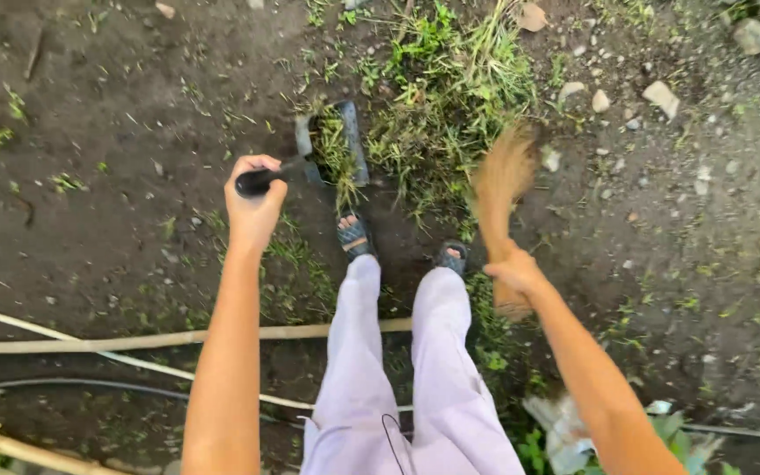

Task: Sweeping and collecting cut grass and garden debris using a broom and dustpan.

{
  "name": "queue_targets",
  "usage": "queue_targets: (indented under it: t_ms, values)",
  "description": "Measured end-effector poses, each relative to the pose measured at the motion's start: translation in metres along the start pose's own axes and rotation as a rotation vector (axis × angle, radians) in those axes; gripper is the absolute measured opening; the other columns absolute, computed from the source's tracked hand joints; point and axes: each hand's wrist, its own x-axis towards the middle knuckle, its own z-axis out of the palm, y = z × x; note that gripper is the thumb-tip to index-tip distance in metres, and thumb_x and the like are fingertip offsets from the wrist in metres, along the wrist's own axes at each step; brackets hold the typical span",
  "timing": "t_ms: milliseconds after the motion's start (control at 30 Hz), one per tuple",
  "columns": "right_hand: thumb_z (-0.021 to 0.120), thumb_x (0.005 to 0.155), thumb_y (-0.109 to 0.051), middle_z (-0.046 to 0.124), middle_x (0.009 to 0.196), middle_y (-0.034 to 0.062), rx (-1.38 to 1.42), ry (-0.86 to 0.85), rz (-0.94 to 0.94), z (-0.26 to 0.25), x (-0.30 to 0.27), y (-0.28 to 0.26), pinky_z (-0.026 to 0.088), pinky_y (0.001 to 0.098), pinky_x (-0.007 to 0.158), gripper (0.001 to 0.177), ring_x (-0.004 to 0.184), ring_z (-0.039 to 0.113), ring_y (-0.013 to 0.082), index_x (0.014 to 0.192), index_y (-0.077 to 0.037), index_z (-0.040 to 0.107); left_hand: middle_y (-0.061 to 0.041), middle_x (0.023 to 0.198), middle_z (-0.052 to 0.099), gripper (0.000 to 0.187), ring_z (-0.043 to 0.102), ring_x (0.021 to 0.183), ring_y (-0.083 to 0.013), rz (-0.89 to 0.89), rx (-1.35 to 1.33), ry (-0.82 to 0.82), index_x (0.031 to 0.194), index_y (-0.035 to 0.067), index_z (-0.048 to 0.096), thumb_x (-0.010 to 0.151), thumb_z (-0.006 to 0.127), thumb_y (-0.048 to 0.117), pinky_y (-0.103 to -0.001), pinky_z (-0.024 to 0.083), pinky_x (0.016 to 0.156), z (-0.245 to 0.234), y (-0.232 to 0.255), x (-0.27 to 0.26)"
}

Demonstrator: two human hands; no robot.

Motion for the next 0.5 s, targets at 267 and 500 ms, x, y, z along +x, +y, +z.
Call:
queue_targets:
  t_ms: [267,500]
  values:
    - [0.08,0.068,-0.028,0.068,0.126,0.0219,0.23,-0.108,-0.246,0.07,-0.051,-0.111,0.052,0.0396,0.098,0.089,0.114,0.067,0.0349,0.147,-0.006,0.045,-0.004,0.11,0.063,0.023,0.057,0.098,-0.0096,-0.102,0.004,-0.043,0.103,0.004,0.058,0.085,0.061,-0.01,-0.025,0.047,0.088,0.007,-0.008,-0.013]
    - [0.075,0.071,-0.028,0.07,0.104,0.0266,0.309,-0.266,-0.155,0.093,-0.103,-0.233,0.055,0.0447,0.083,0.084,0.095,0.071,0.0381,0.147,-0.01,0.045,-0.005,0.116,0.062,0.022,0.06,0.105,-0.0108,-0.059,-0.041,0.024,0.103,0.004,0.055,0.086,0.058,-0.01,-0.025,0.047,0.092,0.007,-0.022,-0.042]
